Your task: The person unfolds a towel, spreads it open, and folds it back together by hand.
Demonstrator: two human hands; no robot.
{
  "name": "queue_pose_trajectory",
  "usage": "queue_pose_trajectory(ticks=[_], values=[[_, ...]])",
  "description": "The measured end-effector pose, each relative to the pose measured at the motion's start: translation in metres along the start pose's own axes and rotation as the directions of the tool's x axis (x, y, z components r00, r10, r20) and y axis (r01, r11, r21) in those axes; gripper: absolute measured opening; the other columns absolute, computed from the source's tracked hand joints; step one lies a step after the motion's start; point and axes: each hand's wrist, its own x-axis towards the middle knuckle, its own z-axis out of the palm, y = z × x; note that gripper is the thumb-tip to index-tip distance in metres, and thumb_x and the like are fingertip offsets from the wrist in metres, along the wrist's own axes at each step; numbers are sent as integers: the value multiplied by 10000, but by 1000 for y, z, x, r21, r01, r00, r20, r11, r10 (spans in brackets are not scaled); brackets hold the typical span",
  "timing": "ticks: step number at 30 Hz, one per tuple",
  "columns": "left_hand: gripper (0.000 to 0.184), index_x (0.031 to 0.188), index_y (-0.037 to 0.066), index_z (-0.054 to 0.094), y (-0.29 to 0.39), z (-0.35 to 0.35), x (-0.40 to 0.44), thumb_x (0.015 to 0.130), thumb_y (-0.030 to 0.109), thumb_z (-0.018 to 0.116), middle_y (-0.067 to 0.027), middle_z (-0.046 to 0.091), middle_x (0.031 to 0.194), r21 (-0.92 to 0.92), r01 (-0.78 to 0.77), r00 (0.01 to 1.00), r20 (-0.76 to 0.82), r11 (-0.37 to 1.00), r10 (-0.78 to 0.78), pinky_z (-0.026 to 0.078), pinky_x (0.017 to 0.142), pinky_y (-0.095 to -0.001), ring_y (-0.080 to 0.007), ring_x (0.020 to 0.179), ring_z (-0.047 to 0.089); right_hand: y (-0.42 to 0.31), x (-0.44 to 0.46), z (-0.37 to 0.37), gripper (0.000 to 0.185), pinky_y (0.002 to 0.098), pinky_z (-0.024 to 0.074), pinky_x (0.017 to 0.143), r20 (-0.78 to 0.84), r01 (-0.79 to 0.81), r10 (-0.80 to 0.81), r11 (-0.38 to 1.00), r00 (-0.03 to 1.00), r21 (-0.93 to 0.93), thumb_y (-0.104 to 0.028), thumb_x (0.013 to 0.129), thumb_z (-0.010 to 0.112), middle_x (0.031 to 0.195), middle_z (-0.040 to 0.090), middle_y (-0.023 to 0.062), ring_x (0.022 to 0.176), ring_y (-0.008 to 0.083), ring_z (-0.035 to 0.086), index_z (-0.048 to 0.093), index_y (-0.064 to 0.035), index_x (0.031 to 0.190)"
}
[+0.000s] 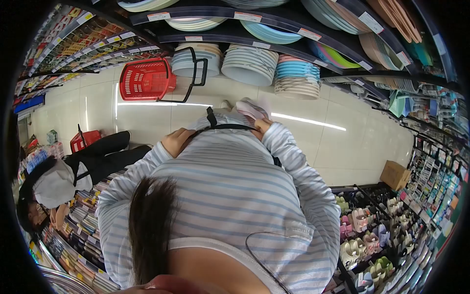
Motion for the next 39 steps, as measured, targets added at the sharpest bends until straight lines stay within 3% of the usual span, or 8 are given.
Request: queue_pose_trajectory(ticks=[10,16,19,23,30,34,37,39], values=[[341,1134,93,552,-5,18,58,798,151,541,-67,594,948,95,-218,975,74,971,211,524,686,-340,-262,817,611,90,28,-1,426,295,328,1051,-8,-26,45,703,999,711,-162,968,397,1394,384,141,1285,203,382,364,21,1351],[340,1142,85,571,2,-5,51,806,134,563,-87,604,1031,-62,-164,976,134,985,171,505,786,-343,-279,891,602,-27,16,-9,437,300,340,1033,-73,361,-359,932,930,16,-171,937,450,1340,451,166,1209,227,469,417,49,1313],[320,1140,74,582,3,-14,50,826,135,568,-109,602,1084,-172,-137,971,174,975,167,493,823,-351,-293,943,594,-35,-12,-18,357,284,397,860,-126,225,-270,931,955,-288,-210,890,536,1095,531,129,985,182,535,482,4,1170],[301,1133,59,589,6,-40,70,847,152,577,-126,602,1103,-148,-133,943,286,980,171,486,839,-351,-303,977,589,-32,-37,-33,265,294,431,580,-323,-221,85,883,943,-415,-282,793,699,678,599,57,631,133,562,589,-63,891],[235,1044,58,611,64,-96,163,848,181,566,-146,622,1040,-96,-378,908,-232,921,348,501,756,-364,-315,924,607,-146,14,-78,252,240,404,599,-369,15,-64,991,927,-133,-237,787,700,666,533,32,638,93,441,546,-41,818],[160,956,69,614,76,-87,144,832,157,565,-111,629,911,25,-256,936,258,966,241,500,677,-382,-303,808,619,-187,34,-106,222,214,403,630,-349,76,-192,944,917,-320,-155,784,705,712,565,26,682,63,476,525,-29,820],[140,846,66,569,48,-53,109,818,204,573,-145,600,782,-11,-101,711,699,995,80,483,650,-427,-336,740,608,-227,38,-122,196,198,398,680,-412,182,-252,962,876,-203,-67,754,699,751,547,0,723,61,490,522,-38,833],[120,902,90,569,29,-24,78,823,180,570,-126,606,797,-229,-40,817,552,973,164,488,663,-419,-333,753,606,-234,45,-140,180,184,397,693,-440,286,-359,931,823,-225,-48,761,685,765,544,-8,734,51,493,531,-39,852]])
